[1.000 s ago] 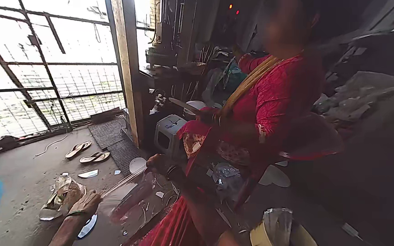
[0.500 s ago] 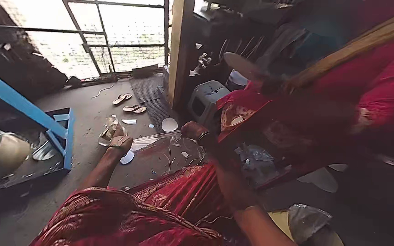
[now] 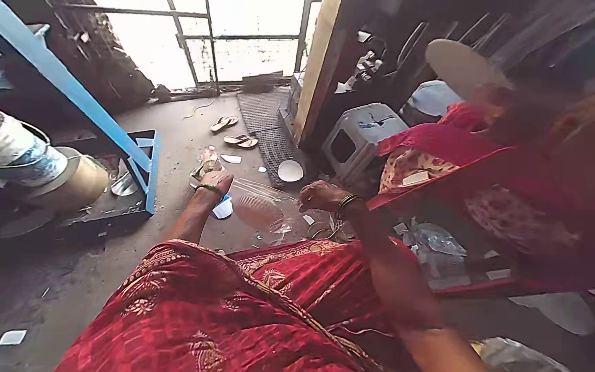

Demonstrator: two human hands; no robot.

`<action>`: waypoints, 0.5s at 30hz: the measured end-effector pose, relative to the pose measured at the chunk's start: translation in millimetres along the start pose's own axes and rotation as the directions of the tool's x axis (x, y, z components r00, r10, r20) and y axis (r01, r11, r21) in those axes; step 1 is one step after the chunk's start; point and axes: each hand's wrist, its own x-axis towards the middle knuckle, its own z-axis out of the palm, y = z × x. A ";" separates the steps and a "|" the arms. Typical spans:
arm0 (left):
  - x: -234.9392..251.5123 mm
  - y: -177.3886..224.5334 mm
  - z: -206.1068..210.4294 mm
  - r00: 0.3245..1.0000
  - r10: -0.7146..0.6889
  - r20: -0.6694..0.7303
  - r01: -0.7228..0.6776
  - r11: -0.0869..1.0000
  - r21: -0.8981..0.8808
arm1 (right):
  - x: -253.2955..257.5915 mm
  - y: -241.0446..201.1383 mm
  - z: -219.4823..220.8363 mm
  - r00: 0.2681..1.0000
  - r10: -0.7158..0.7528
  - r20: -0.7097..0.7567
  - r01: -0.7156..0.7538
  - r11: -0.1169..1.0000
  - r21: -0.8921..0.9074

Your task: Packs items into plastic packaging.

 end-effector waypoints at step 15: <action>-27.0 -27.0 -43.6 0.757 0.313 -0.574 -0.423 0.904 -0.065 | 0.0 -21.0 -9.7 0.941 0.325 -0.091 -0.325 0.945 0.017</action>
